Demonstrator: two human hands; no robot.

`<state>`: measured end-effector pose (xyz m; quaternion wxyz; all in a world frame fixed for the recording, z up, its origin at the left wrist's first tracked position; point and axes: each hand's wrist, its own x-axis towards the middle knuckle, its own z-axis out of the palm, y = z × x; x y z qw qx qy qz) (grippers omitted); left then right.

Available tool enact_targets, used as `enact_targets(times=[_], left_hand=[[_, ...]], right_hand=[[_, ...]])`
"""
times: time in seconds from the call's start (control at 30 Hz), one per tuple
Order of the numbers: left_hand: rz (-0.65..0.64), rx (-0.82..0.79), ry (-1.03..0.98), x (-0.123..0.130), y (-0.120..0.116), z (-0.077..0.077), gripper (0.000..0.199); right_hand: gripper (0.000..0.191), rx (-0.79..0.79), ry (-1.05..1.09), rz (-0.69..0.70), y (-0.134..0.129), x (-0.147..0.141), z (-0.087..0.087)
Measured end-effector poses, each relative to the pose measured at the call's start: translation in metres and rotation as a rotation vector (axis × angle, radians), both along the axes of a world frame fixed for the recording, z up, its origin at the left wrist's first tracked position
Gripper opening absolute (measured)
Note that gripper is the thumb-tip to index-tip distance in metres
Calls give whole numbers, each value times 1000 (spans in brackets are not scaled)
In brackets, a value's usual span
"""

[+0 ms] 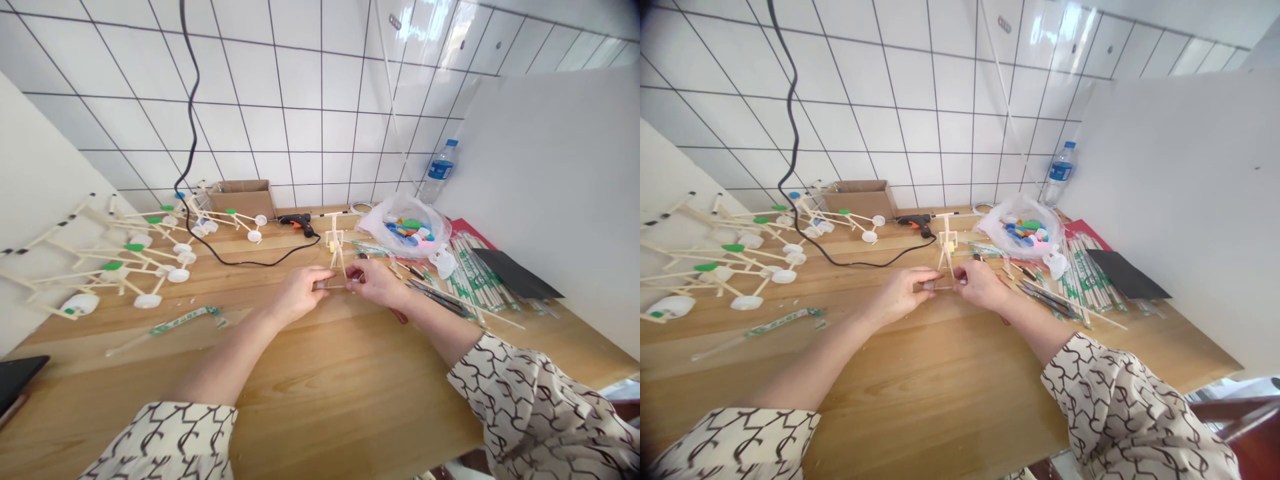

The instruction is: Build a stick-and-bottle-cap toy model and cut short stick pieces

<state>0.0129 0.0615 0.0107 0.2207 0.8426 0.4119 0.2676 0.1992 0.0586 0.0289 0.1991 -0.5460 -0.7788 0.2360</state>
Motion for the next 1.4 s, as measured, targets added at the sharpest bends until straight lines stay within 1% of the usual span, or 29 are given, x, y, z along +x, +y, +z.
enact_targets(times=[0.13, 0.2, 0.37, 0.53, 0.63, 0.97, 1.1, 1.23, 1.4], left_hand=[[7, 1, 3, 0, 0, 0, 31], [6, 1, 2, 0, 0, -1, 31], [2, -2, 4, 0, 0, 0, 31], [8, 9, 0, 1, -2, 2, 31], [10, 6, -5, 1, -2, 3, 32], [12, -2, -12, 2, -3, 4, 31], [8, 5, 3, 1, -2, 3, 31], [-2, -1, 16, 0, -1, 2, 31], [-3, -7, -1, 0, 0, 0, 33]], right_hand=[[10, -23, 113, 14, 1, 4, 2], [11, -18, 137, 4, 1, 7, 5], [17, -12, 110, 14, 0, 17, 8], [29, -17, 100, 14, 2, 21, -1], [29, -20, 67, 17, 2, 18, -5], [29, -38, 53, 33, -5, 10, 4], [33, -2, 37, 52, -6, 11, 1], [40, 70, 28, 87, -7, 13, -3], [44, 154, -40, 188, -7, 15, -2]])
